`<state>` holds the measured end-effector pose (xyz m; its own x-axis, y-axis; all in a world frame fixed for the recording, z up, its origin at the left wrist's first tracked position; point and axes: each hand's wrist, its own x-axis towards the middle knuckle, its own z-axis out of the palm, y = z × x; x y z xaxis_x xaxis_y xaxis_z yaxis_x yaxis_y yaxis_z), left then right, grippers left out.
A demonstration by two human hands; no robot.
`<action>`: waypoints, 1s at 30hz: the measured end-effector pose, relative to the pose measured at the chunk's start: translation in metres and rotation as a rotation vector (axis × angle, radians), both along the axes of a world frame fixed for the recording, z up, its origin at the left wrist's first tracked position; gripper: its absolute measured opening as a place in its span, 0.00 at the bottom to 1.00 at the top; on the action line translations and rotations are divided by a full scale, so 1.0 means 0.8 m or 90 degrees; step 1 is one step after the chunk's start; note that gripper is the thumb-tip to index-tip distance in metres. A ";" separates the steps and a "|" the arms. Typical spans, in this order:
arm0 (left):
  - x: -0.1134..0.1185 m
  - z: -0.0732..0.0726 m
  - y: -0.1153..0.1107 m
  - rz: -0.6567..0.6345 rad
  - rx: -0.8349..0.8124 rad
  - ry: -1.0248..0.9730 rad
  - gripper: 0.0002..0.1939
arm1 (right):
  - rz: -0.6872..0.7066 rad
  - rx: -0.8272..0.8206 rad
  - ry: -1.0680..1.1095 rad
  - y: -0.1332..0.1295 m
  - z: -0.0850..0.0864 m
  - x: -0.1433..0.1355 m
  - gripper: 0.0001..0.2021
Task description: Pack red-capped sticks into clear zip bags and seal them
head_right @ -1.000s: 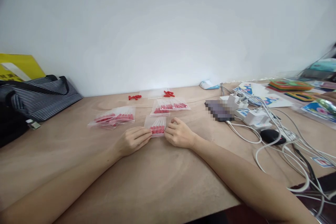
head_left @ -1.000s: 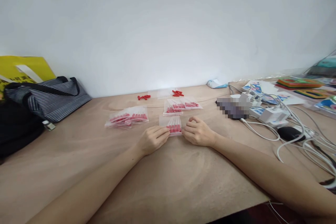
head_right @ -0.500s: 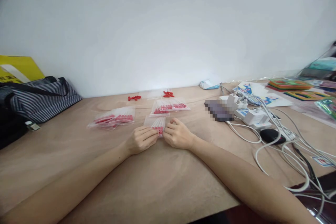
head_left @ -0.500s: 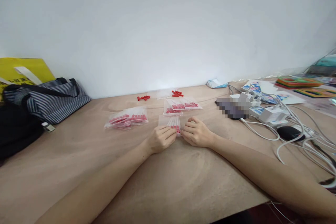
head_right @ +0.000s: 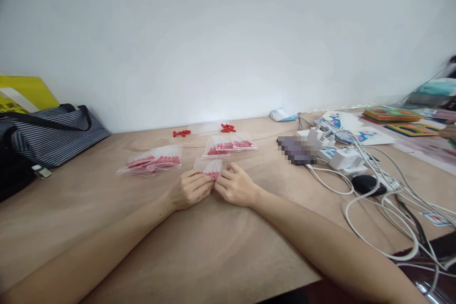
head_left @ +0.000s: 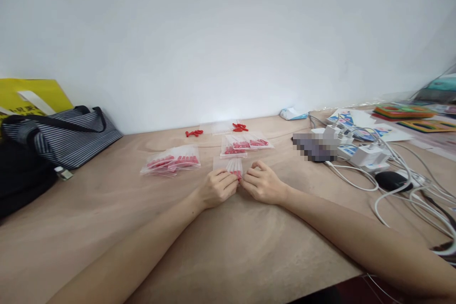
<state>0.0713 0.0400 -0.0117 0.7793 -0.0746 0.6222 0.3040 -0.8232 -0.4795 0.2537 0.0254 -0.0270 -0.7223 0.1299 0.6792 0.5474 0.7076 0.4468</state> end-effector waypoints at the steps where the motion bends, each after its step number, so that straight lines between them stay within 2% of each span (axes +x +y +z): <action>1: -0.001 0.000 0.000 0.002 0.002 -0.001 0.08 | -0.006 0.000 -0.001 -0.001 0.000 -0.001 0.15; 8: -0.010 0.002 0.001 0.033 0.010 -0.005 0.07 | -0.058 -0.041 0.014 -0.001 -0.001 0.002 0.12; 14: -0.024 0.007 -0.005 0.020 0.039 -0.007 0.06 | -0.044 -0.063 0.030 0.000 -0.003 0.006 0.12; 21: -0.056 0.006 -0.012 0.026 0.021 0.011 0.05 | -0.021 -0.086 0.046 -0.002 -0.002 0.009 0.12; 27: -0.069 0.000 -0.019 0.092 -0.108 -0.016 0.07 | -0.015 -0.120 0.061 -0.001 -0.003 0.007 0.12; 28: -0.068 0.000 -0.022 0.114 -0.160 -0.034 0.09 | -0.013 -0.127 0.068 -0.001 -0.003 0.008 0.11; 30: -0.063 0.003 -0.029 0.171 -0.332 -0.101 0.10 | -0.004 -0.147 0.084 0.000 -0.004 0.009 0.10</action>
